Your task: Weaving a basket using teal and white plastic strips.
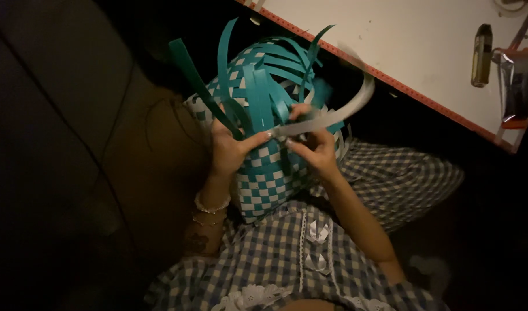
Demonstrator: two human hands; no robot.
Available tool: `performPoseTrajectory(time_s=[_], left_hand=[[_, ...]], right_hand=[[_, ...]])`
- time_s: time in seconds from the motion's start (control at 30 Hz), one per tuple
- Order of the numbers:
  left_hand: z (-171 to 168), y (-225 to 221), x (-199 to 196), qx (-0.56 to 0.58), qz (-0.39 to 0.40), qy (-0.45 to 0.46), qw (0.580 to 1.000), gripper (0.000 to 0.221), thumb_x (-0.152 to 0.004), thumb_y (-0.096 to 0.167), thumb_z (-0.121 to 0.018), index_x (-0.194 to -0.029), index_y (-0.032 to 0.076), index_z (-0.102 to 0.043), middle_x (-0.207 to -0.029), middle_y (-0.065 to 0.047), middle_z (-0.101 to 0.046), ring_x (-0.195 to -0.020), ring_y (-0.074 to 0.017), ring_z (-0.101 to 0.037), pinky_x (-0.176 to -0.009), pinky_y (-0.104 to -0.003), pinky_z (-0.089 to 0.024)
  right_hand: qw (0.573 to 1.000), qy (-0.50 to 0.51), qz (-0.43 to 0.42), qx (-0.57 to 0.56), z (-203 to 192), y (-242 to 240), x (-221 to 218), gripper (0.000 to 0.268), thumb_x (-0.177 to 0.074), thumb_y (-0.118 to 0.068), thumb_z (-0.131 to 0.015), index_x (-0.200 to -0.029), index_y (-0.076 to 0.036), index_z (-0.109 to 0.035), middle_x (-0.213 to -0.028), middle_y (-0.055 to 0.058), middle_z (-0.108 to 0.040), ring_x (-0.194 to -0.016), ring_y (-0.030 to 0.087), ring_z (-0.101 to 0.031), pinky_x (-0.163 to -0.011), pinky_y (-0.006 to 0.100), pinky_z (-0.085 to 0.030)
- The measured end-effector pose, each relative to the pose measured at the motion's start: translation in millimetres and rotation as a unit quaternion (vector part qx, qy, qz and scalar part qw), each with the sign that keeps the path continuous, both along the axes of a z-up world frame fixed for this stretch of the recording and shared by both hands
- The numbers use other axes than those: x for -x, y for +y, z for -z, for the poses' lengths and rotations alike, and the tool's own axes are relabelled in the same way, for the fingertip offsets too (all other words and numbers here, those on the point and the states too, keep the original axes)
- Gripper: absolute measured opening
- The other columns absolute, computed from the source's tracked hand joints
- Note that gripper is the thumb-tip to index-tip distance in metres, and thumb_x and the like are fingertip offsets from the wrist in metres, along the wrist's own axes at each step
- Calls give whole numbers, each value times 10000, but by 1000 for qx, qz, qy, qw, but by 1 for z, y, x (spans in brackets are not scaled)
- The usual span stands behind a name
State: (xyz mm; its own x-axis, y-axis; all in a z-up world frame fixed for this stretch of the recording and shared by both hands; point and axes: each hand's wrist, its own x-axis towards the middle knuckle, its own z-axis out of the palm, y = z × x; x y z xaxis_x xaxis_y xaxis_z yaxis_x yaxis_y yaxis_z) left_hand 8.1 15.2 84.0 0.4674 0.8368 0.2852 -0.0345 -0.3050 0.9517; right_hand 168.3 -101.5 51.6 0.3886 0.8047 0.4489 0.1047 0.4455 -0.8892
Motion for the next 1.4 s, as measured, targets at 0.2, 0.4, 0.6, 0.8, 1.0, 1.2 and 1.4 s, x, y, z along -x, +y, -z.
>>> performPoseTrajectory(time_s=[0.2, 0.4, 0.6, 0.8, 1.0, 1.2, 1.4], left_hand=[[4, -7, -2, 91, 3, 98, 991, 776, -597, 217, -927, -1231, -25, -549, -1203, -242, -607, -1157, -354, -570, -986, -497, -453], [-9, -1, 1, -5, -5, 143, 990, 737, -557, 111, -922, -1126, -165, -544, -1096, -323, -601, -1031, -386, -598, -913, -501, -484], [5, 7, 0, 64, -33, 118, 990, 933, -450, 130, -941, -1252, -54, -500, -1166, -257, -578, -1091, -344, -584, -913, -453, -492], [-44, -12, -16, 53, -72, 314, 945, 1130, -416, 392, -951, -1354, -4, -459, -1295, -195, -559, -1231, -295, -514, -1096, -376, -360], [-12, -10, -10, -39, -58, 109, 992, 619, -597, 176, -842, -1136, -19, -608, -1130, -146, -639, -1028, -249, -610, -968, -349, -480], [24, 7, 2, 104, -151, 201, 962, 638, -560, 262, -958, -1042, -49, -681, -1012, -232, -675, -994, -349, -637, -868, -462, -485], [32, 5, -1, 85, -144, 209, 963, 667, -461, 380, -996, -738, -42, -559, -754, -213, -642, -796, -364, -656, -812, -476, -490]], right_hand=[[999, 43, 12, -30, -7, 3, 3, 282, -809, -173, -761, -990, 26, -675, -1125, 186, -650, -1148, 229, -572, -1066, 406, -366], [991, -30, 109, -75, 10, 15, 9, 262, -750, -55, -793, -998, -7, -720, -1046, 205, -646, -928, 317, -616, -872, 445, -453], [976, -72, 195, -59, -21, 12, 19, 614, -710, -197, -833, -1268, -40, -631, -781, 106, -660, -689, 220, -554, -724, 343, -425], [970, -133, 196, -52, -40, 3, 26, 431, -805, -112, -760, -1225, -109, -662, -821, 67, -718, -739, 178, -681, -754, 253, -432], [968, -176, 161, -78, -31, -2, 28, 395, -863, -45, -718, -1227, 9, -576, -1059, 126, -694, -904, 230, -684, -889, 350, -428], [971, -21, 232, -45, -8, 7, 27, 221, -739, -88, -767, -950, -70, -707, -841, 113, -626, -769, 270, -616, -721, 371, -483], [971, 218, 89, -48, 27, 6, 22, 405, -820, 78, -688, -915, -105, -340, -1042, 67, -534, -902, 186, -681, -763, 253, -556]])
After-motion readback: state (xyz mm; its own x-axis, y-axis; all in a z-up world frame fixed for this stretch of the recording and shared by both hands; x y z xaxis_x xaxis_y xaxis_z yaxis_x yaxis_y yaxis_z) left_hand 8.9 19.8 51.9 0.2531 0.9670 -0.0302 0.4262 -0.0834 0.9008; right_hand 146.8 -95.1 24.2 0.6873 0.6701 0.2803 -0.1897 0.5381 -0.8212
